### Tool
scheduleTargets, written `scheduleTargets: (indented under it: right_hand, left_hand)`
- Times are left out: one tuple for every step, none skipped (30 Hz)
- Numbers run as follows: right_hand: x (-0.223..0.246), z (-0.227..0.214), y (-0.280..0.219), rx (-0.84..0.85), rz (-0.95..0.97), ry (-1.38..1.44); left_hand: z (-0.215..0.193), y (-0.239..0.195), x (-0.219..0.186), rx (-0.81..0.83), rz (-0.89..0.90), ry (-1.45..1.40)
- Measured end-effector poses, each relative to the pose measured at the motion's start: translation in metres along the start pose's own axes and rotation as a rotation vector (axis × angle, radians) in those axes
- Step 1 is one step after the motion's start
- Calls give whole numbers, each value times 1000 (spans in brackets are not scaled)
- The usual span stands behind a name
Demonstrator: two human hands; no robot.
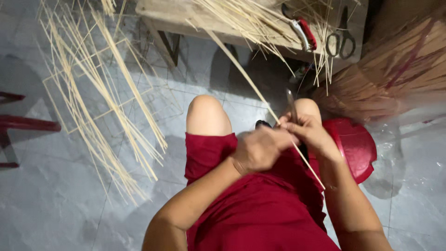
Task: The person sits on a red plastic stool and uses a knife to sharpen thin wooden sticks. They repeatedly pick up sticks from a pile on a wooden bench, sharpen one end, and place them on the floor.
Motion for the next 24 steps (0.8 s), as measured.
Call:
scheduleTargets:
  right_hand:
    - [-15, 1, -6, 36, 43, 38]
    - [-29, -5, -12, -26, 103, 58]
    - [-42, -10, -19, -85, 167, 77]
    - [-53, -13, -24, -144, 231, 95]
    - [-56, -12, -26, -138, 240, 96]
    - [-57, -10, -27, -132, 250, 97]
    - [-60, -7, -31, -130, 263, 101]
    - [-61, -2, -33, -117, 261, 109]
    - [-60, 3, -33, -110, 254, 118]
    - [-57, 6, -33, -102, 246, 127]
    - [-52, 10, -34, -84, 198, 91]
    - [-47, 13, -35, -66, 151, 55]
    - [-42, 15, -38, -49, 104, 19]
    - [-46, 9, -42, -140, 166, 154]
    - [-51, 4, -46, -227, 229, 287]
    - [-57, 1, -51, -315, 290, 421]
    - [-33, 3, -52, -205, 66, 219]
    - [-9, 8, -60, -100, -158, 14]
    - [12, 20, -72, 1, -381, -196]
    - [15, 20, -80, -27, -372, -78]
    - [20, 21, -90, -53, -368, 40]
    - [27, 23, -99, -79, -364, 157]
    - [36, 33, -111, -28, -370, 213]
    - [46, 42, -122, 23, -376, 268]
  left_hand:
    - [11, -7, -24, 104, 50, -38]
    - [22, -14, -45, 208, 99, -76]
    - [25, -22, -58, 245, 107, -83]
    - [28, -29, -69, 282, 115, -90]
    - [33, -34, -77, 319, 127, -100]
    - [40, -37, -82, 367, 177, -67]
    - [46, -40, -88, 420, 224, -40]
    - [50, -44, -92, 472, 272, -13]
    - [46, -40, -92, 434, 265, -24]
    - [41, -35, -91, 396, 257, -36]
    - [35, -28, -90, 359, 254, -49]
    - [25, -17, -86, 278, 230, -34]
    - [13, -6, -83, 198, 206, -22]
    - [0, 6, -78, 117, 182, -9]
    - [-11, 16, -70, 95, 145, -1]
    - [-23, 26, -60, 72, 107, 7]
    - [-31, 38, -50, 63, 71, -15]
    - [-39, 48, -41, 55, 34, -37]
    - [-45, 55, -36, 46, -2, -60]
    - [-52, 60, -34, 28, -33, -84]
    - [-56, 65, -31, 9, -60, -106]
    - [-59, 69, -29, -11, -86, -129]
    - [-59, 70, -27, 8, -117, -140]
    - [-57, 69, -26, 28, -147, -150]
Point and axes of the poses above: each hand's wrist, its own y-axis towards the middle knuckle, its own z-axis out of the palm, x = y × z, the point moved 8 cm from there along y, towards the middle knuckle, and after that the axes turned 15 degrees about y, right-handed, at the moved point
